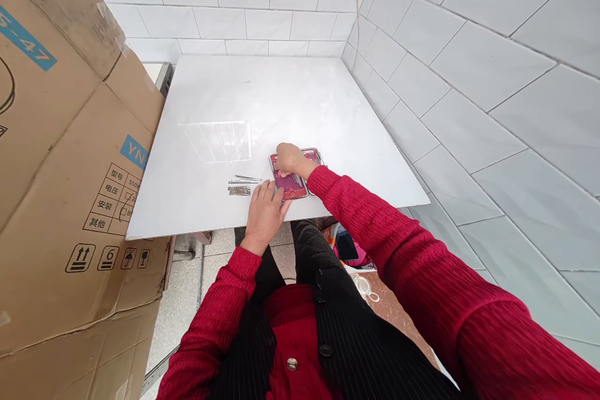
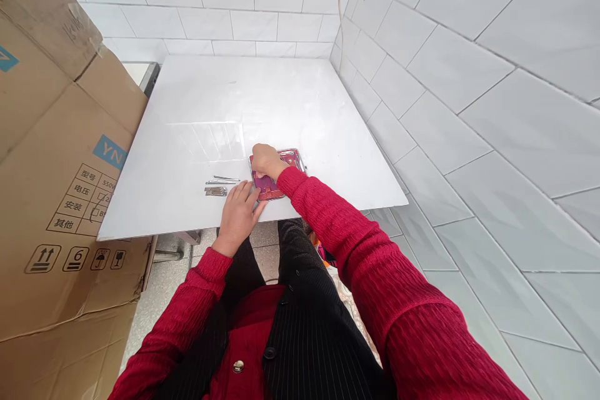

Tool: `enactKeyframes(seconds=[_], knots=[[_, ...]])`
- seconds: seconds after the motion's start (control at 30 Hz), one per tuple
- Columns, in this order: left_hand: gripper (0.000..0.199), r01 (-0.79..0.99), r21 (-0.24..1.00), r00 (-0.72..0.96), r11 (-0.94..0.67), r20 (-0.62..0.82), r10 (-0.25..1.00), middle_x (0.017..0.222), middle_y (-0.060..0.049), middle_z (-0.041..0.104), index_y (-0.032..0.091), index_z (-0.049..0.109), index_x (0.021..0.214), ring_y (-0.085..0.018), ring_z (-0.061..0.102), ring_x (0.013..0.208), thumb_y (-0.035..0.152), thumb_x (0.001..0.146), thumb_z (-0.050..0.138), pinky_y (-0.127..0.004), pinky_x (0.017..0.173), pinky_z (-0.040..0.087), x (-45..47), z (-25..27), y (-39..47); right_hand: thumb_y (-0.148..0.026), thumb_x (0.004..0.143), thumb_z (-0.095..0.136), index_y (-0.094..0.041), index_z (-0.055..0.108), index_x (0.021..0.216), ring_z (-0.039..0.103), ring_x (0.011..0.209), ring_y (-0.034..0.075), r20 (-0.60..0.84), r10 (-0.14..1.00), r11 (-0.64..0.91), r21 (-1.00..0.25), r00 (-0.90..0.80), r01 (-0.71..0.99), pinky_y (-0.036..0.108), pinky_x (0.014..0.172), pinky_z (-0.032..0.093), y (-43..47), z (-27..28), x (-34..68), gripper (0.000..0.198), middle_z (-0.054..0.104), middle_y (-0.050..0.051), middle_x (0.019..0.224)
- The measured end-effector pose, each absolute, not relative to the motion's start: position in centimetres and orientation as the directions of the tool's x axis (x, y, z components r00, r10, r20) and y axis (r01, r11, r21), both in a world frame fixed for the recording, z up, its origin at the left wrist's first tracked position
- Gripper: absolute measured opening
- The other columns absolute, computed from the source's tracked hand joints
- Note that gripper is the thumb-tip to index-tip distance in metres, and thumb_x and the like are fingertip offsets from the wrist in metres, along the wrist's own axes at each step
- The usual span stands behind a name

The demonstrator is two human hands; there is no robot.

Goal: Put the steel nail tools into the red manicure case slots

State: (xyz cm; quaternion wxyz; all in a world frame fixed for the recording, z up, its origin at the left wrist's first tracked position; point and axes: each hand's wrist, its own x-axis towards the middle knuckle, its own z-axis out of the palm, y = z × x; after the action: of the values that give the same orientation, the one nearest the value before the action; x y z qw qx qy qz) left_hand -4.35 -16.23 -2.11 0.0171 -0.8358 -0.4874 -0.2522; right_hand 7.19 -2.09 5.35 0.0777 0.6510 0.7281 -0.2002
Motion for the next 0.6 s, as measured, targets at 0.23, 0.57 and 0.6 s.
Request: enactKeyframes(seconds=[0.23,0.57,0.6], knots=[[0.037,0.82,0.21,0.406,-0.533,0.444,0.799,0.133,-0.023,0.064,0.01,0.066,0.123,-0.036,0.055,0.135,0.037,0.103,0.05,-0.053,0.113,0.043,-4.3,-2.2,-16.2,-0.017,0.088,0.057,-0.007,0.079,0.088,0.074,0.072,0.019,-0.351,0.933,-0.07,-0.402,-0.083,0.913,0.023,0.069,0.057,-2.7,5.8,8.1,0.024,0.08,0.013,0.087],[0.035,0.823,0.202,0.404,-0.531,0.45,0.797,0.134,-0.021,0.065,0.013,0.065,0.124,-0.035,0.055,0.135,0.037,0.104,0.049,-0.055,0.111,0.045,-4.5,-2.2,-16.3,-0.013,0.082,0.061,-0.011,0.076,0.082,0.069,0.068,0.015,-0.245,0.838,0.386,-0.367,-0.488,0.846,0.02,0.067,0.051,-0.8,7.3,3.0,0.015,0.075,0.007,0.07],[0.035,0.823,0.205,0.401,-0.53,0.453,0.797,0.134,-0.02,0.065,0.014,0.065,0.124,-0.035,0.056,0.134,0.038,0.104,0.048,-0.055,0.111,0.045,-4.5,-2.1,-16.3,-0.013,0.082,0.062,-0.011,0.075,0.084,0.069,0.07,0.016,-0.264,0.811,0.429,-0.337,-0.522,0.838,0.021,0.068,0.051,-1.1,7.1,2.1,0.013,0.075,0.007,0.071]])
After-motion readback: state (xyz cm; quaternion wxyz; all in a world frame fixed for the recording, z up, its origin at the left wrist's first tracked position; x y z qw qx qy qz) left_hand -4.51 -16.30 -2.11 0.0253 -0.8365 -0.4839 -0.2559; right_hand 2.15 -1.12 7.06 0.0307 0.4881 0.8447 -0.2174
